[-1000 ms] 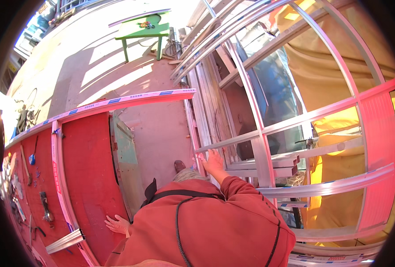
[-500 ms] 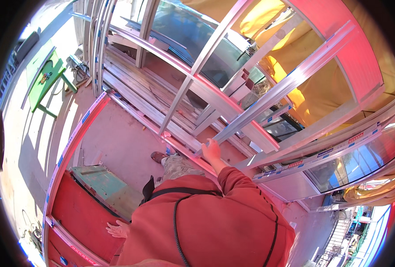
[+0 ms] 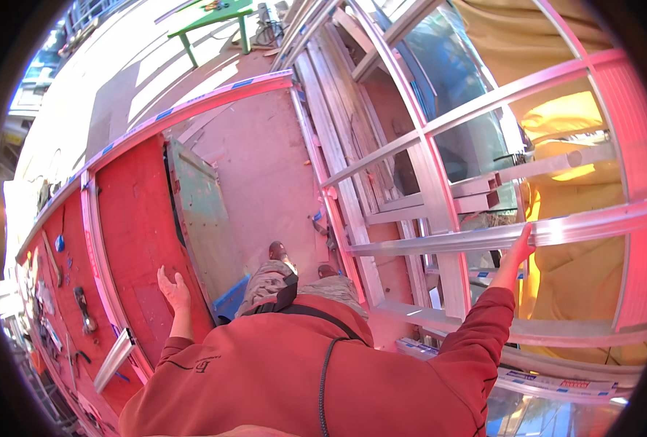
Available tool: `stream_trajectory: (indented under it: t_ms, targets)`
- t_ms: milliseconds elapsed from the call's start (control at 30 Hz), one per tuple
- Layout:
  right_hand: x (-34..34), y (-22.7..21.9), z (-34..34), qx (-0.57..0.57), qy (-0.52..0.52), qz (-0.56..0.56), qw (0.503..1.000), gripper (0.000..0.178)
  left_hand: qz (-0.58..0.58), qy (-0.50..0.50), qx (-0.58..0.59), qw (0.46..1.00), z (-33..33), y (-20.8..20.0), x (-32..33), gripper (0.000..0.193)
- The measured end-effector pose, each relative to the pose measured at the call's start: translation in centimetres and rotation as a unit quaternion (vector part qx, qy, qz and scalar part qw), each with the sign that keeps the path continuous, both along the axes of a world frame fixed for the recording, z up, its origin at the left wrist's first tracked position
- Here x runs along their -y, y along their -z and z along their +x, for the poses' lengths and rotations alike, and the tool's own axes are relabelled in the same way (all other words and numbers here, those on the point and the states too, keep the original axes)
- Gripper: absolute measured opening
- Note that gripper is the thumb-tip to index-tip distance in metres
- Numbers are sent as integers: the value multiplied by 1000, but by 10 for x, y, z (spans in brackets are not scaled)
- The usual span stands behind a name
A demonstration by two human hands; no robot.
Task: The person picks up aluminum profiles, measures and cuts them using a miter saw, then fits the cut pieces into a red metal frame structure. The person handles multiple profiles, aligns them, and secures them within the frame.
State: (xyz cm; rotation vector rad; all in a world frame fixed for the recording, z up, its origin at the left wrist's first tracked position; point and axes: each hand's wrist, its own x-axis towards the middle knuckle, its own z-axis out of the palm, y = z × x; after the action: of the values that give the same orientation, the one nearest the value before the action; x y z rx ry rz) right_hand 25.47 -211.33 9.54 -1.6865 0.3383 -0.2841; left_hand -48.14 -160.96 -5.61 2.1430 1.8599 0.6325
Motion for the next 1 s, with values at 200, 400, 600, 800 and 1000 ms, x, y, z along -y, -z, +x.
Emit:
stream_trajectory:
  t_ms: [200, 400, 600, 800, 1000]
  targets:
    - [-11, 53, -3, 140, -7, -77, 987, 64, -9, -98, 80, 992, -3, -17, 193, 45]
    - [-64, 11, -43, 179, -164, 63, 968, 55, -77, -150, 221, 961, 6, 4, 345, 37]
    - [-158, -85, -126, 106, -353, 210, 906, 58, -223, -267, 323, 880, -15, 28, 437, 34]
    - [-182, -115, -240, 8, -528, 283, 800, 51, -353, -355, 343, 795, -44, 104, 568, 50]
    - [-212, -134, -361, 5, -707, 229, 670, 57, -399, -540, 539, 509, -35, 113, 675, 71]
